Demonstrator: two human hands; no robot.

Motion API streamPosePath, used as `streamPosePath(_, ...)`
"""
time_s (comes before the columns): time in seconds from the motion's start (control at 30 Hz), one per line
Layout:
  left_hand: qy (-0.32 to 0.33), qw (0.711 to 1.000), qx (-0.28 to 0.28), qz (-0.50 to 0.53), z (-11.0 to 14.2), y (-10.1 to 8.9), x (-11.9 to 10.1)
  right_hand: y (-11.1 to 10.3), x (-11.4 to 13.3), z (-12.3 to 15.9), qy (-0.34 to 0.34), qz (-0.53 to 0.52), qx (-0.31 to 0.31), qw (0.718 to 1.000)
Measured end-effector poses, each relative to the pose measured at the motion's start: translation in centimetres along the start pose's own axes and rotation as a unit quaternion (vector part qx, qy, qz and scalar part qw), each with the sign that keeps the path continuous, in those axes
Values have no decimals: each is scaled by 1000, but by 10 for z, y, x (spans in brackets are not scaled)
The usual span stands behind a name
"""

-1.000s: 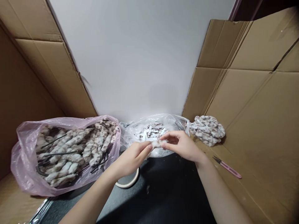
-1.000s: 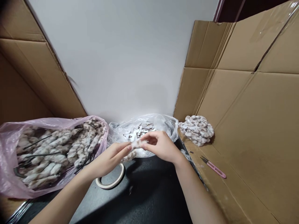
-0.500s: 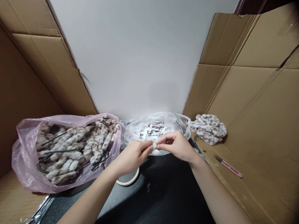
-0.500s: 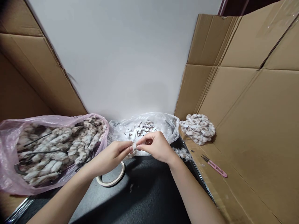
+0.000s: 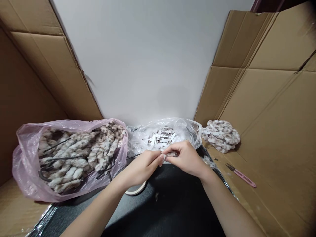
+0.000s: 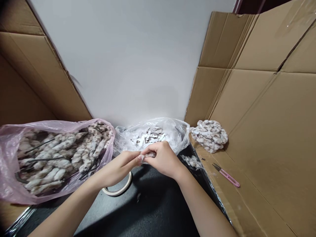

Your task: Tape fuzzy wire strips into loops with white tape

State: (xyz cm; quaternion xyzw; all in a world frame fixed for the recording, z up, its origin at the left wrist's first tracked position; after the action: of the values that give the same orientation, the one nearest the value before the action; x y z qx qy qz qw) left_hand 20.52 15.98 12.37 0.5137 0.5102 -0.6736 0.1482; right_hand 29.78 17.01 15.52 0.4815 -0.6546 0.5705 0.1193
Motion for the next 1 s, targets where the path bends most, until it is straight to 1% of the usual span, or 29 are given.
streamPosePath(0.1,-5,1000,-14,16,-2,0,-1,3,3,0,-8,11,-6,1000)
streamPosePath(0.2,6,998,-24,60,-5,0,-3,0,3,-1,-5,4,-16,1000)
streamPosePath(0.27,15,995,-35,90,-7,-2,-2,-5,0,-2,3,-17,-12,1000)
streamPosePath(0.33,21,993,-57,99,-7,-7,0,-12,-4,-1,19,-40,-6,999)
streamPosePath(0.4,26,992,-77,94,-7,-12,1,-21,-10,0,38,-58,-15,998)
streamPosePath(0.5,31,993,-83,83,-6,-14,0,-30,-12,0,46,-78,-35,995)
streamPosePath(0.63,32,994,-82,72,-6,-13,-2,-22,-10,-2,38,-105,-36,993)
streamPosePath(0.77,35,994,-85,60,-6,-13,-1,-13,-13,-3,42,-148,-32,988)
streamPosePath(0.83,38,994,-80,62,-6,-12,-1,-13,-14,-3,41,-155,-43,986)
streamPosePath(0.93,41,994,-68,71,-6,-10,-2,-16,-15,-3,37,-138,-65,988)
streamPosePath(1.0,43,994,-61,76,-5,-8,-4,-16,-15,-3,33,-129,-69,989)
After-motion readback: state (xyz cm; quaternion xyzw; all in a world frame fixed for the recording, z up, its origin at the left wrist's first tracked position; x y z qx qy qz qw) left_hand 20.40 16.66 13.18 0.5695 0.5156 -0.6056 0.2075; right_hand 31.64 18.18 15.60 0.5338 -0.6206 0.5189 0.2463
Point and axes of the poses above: each hand's wrist, its own z-axis away from the middle knuckle, its own y-axis out of the palm, x = y × z, the point moved 10 cm from there along -z, towards the middle knuckle, and after that the axes turned 10 degrees about z, right-handed, at the moved point
